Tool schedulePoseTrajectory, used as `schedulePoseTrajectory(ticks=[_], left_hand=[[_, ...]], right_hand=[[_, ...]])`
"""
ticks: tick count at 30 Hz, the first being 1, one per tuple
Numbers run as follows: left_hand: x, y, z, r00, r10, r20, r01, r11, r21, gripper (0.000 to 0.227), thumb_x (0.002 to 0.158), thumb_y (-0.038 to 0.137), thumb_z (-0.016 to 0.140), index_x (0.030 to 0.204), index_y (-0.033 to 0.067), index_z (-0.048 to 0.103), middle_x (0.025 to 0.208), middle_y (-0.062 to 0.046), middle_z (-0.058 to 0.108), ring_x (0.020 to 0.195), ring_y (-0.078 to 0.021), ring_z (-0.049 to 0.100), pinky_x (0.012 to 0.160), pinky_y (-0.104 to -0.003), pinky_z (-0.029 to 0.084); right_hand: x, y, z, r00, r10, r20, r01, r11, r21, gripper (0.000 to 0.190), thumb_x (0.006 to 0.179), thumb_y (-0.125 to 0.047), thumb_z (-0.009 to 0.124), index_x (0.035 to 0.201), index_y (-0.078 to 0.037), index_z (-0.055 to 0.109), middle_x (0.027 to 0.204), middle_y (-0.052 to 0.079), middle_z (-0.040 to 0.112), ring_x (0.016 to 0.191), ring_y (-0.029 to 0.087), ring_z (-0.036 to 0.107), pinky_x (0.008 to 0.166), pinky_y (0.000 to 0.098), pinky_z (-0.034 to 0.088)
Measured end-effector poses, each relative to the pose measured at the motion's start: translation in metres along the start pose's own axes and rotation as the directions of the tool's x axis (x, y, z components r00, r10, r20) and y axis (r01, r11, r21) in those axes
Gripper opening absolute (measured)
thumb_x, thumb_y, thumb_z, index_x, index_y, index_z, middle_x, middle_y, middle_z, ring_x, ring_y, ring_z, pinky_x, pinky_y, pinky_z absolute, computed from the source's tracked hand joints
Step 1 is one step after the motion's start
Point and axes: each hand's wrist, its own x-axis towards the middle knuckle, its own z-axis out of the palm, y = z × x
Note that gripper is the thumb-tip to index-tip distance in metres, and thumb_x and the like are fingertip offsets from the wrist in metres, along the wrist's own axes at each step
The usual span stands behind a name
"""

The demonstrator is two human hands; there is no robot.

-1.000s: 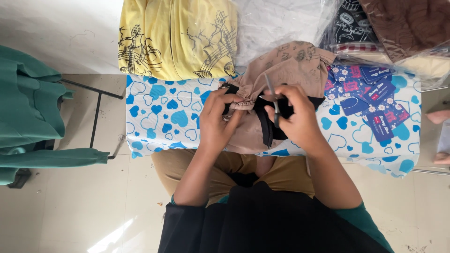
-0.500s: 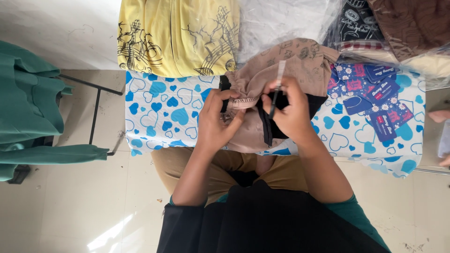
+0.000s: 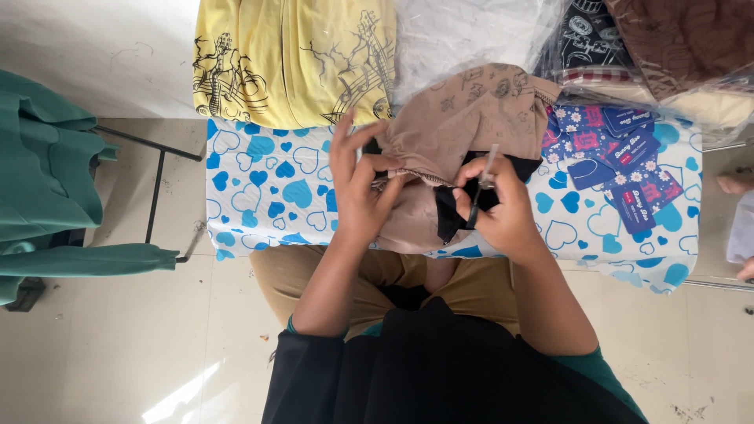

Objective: Trimming the hem of a beige skirt using a pair of scissors on a table.

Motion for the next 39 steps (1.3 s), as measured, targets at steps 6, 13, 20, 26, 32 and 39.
schedulePoseTrajectory(ticks=[6,13,20,26,32,39], left_hand=[[-0.016,-0.012,0.009,0.985,-0.147,0.086,0.166,0.941,-0.295,0.014,0.087,0.002,0.078,0.092,0.0094,0.067,0.093,-0.005,0.073,0.091,-0.0302,0.073,0.082,-0.043,0.057],[-0.013,-0.008,0.007,0.973,-0.210,0.092,0.229,0.895,-0.383,0.017,0.089,0.003,0.078,0.093,0.0079,0.063,0.096,-0.007,0.072,0.091,-0.0259,0.071,0.084,-0.040,0.055],[-0.012,-0.008,0.007,0.980,-0.180,0.085,0.199,0.902,-0.383,0.013,0.091,-0.001,0.073,0.095,0.0063,0.063,0.095,-0.009,0.071,0.088,-0.0280,0.070,0.082,-0.040,0.055],[-0.012,-0.008,0.007,0.982,-0.165,0.095,0.189,0.908,-0.373,0.013,0.090,-0.001,0.073,0.096,0.0059,0.064,0.096,-0.010,0.070,0.089,-0.0282,0.070,0.083,-0.040,0.055],[-0.008,-0.005,0.008,0.978,-0.176,0.113,0.205,0.907,-0.367,0.014,0.089,-0.002,0.072,0.095,0.0063,0.063,0.098,-0.011,0.071,0.088,-0.0287,0.070,0.082,-0.041,0.055],[-0.005,-0.005,0.008,0.974,-0.189,0.128,0.223,0.905,-0.362,0.016,0.089,-0.005,0.070,0.094,0.0069,0.061,0.097,-0.010,0.072,0.087,-0.0281,0.070,0.082,-0.041,0.055]], right_hand=[[-0.001,-0.019,-0.014,0.999,-0.034,0.042,0.042,0.979,-0.198,0.047,0.078,-0.001,0.090,0.120,0.003,0.070,0.078,0.013,0.066,0.050,0.020,0.052,0.043,0.0273,0.039],[-0.005,-0.034,-0.030,0.991,-0.063,0.116,0.103,0.915,-0.391,0.051,0.075,-0.009,0.092,0.122,0.000,0.073,0.085,0.012,0.070,0.066,0.025,0.064,0.051,0.0333,0.048],[-0.003,-0.033,-0.028,0.982,-0.056,0.181,0.127,0.902,-0.413,0.048,0.076,-0.014,0.091,0.120,-0.006,0.074,0.077,0.007,0.067,0.061,0.023,0.063,0.051,0.0326,0.049],[-0.003,-0.032,-0.029,0.977,-0.043,0.211,0.131,0.896,-0.423,0.044,0.080,-0.014,0.089,0.120,-0.005,0.074,0.073,0.007,0.066,0.059,0.021,0.062,0.050,0.0313,0.049],[-0.005,-0.024,-0.031,0.977,-0.053,0.207,0.150,0.860,-0.487,0.042,0.081,-0.016,0.088,0.120,-0.009,0.075,0.070,0.004,0.065,0.057,0.021,0.062,0.051,0.0300,0.048],[0.001,-0.030,-0.031,0.977,-0.042,0.208,0.145,0.849,-0.509,0.039,0.081,-0.016,0.087,0.118,-0.010,0.076,0.067,0.004,0.065,0.055,0.021,0.061,0.051,0.0310,0.048]])
